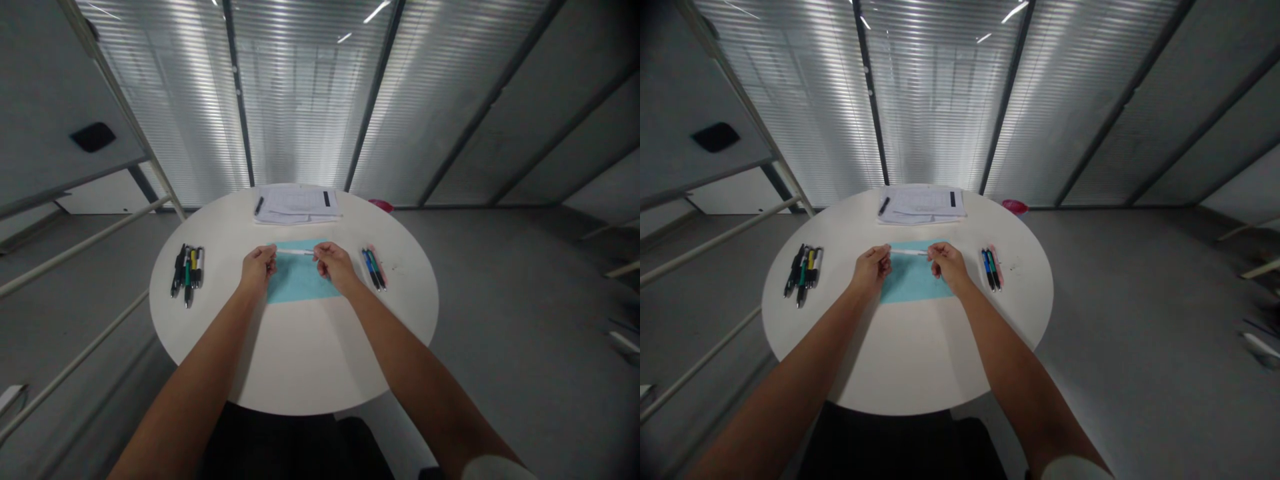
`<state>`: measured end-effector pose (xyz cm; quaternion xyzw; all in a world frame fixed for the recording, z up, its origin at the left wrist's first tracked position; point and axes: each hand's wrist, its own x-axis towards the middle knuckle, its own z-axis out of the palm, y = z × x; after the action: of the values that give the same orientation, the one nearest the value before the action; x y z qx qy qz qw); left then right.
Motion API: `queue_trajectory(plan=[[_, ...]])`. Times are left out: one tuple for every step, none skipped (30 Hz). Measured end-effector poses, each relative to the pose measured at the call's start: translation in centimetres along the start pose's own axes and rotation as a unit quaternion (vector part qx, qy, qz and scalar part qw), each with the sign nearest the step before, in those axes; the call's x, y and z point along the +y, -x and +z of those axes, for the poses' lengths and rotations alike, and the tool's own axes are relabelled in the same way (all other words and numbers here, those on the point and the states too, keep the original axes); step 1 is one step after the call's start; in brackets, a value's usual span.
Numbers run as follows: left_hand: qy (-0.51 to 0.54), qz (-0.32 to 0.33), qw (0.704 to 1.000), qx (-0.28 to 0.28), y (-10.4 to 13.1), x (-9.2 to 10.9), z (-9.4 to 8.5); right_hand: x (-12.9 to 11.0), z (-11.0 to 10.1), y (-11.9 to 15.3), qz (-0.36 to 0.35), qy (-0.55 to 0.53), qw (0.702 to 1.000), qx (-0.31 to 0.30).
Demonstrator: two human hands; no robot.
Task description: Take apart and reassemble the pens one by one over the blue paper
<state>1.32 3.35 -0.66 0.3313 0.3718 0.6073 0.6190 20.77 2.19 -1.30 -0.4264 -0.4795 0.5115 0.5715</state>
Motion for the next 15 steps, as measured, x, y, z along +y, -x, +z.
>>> queue_trajectory(plan=[[0.001, 0.001, 1.000, 0.000, 0.04, 0.02, 0.02, 0.04, 0.00, -0.03, -0.002, -0.004, 1.000, 0.000], [0.000, 0.001, 1.000, -0.001, 0.09, 0.05, 0.04, 0.08, 0.00, -0.06, -0.003, -0.009, 1.000, -0.002], [-0.001, 0.000, 1.000, -0.002, 0.14, 0.08, 0.07, 0.10, -0.02, -0.08, -0.001, -0.013, 1.000, -0.004], [-0.003, -0.001, 1.000, -0.002, 0.20, 0.12, 0.10, 0.10, -0.05, -0.09, 0.001, -0.016, 1.000, -0.006], [-0.004, -0.003, 1.000, -0.001, 0.25, 0.16, 0.13, 0.08, -0.09, -0.08, 0.005, -0.019, 1.000, -0.007], [-0.005, -0.005, 1.000, -0.001, 0.29, 0.18, 0.16, 0.03, -0.14, -0.07, 0.009, -0.020, 1.000, -0.007], [-0.005, -0.006, 1.000, -0.002, 0.31, 0.20, 0.18, -0.04, -0.20, -0.05, 0.013, -0.019, 1.000, -0.005], [-0.006, -0.006, 1.000, -0.003, 0.31, 0.20, 0.18, -0.13, -0.27, -0.03, 0.016, -0.017, 1.000, -0.002], [-0.009, -0.005, 1.000, -0.006, 0.29, 0.18, 0.17, -0.24, -0.34, 0.00, 0.018, -0.015, 1.000, 0.003], [-0.013, -0.003, 1.000, -0.010, 0.26, 0.15, 0.15, -0.35, -0.41, 0.02, 0.018, -0.009, 1.000, 0.007], [-0.019, -0.001, 1.000, -0.014, 0.23, 0.10, 0.11, -0.47, -0.46, 0.05, 0.018, -0.003, 1.000, 0.015], [-0.025, 0.000, 0.999, -0.020, 0.19, 0.04, 0.06, -0.58, -0.49, 0.08, 0.020, -0.001, 1.000, 0.021], [-0.030, 0.002, 0.999, -0.025, 0.16, -0.02, 0.00, -0.68, -0.49, 0.11, 0.022, -0.001, 0.999, 0.025], [-0.033, 0.003, 0.999, -0.029, 0.15, -0.07, -0.05, -0.77, -0.47, 0.13, 0.025, -0.002, 0.999, 0.029], [-0.035, 0.004, 0.999, -0.031, 0.14, -0.12, -0.11, -0.85, -0.44, 0.16, 0.027, -0.003, 0.999, 0.031]])
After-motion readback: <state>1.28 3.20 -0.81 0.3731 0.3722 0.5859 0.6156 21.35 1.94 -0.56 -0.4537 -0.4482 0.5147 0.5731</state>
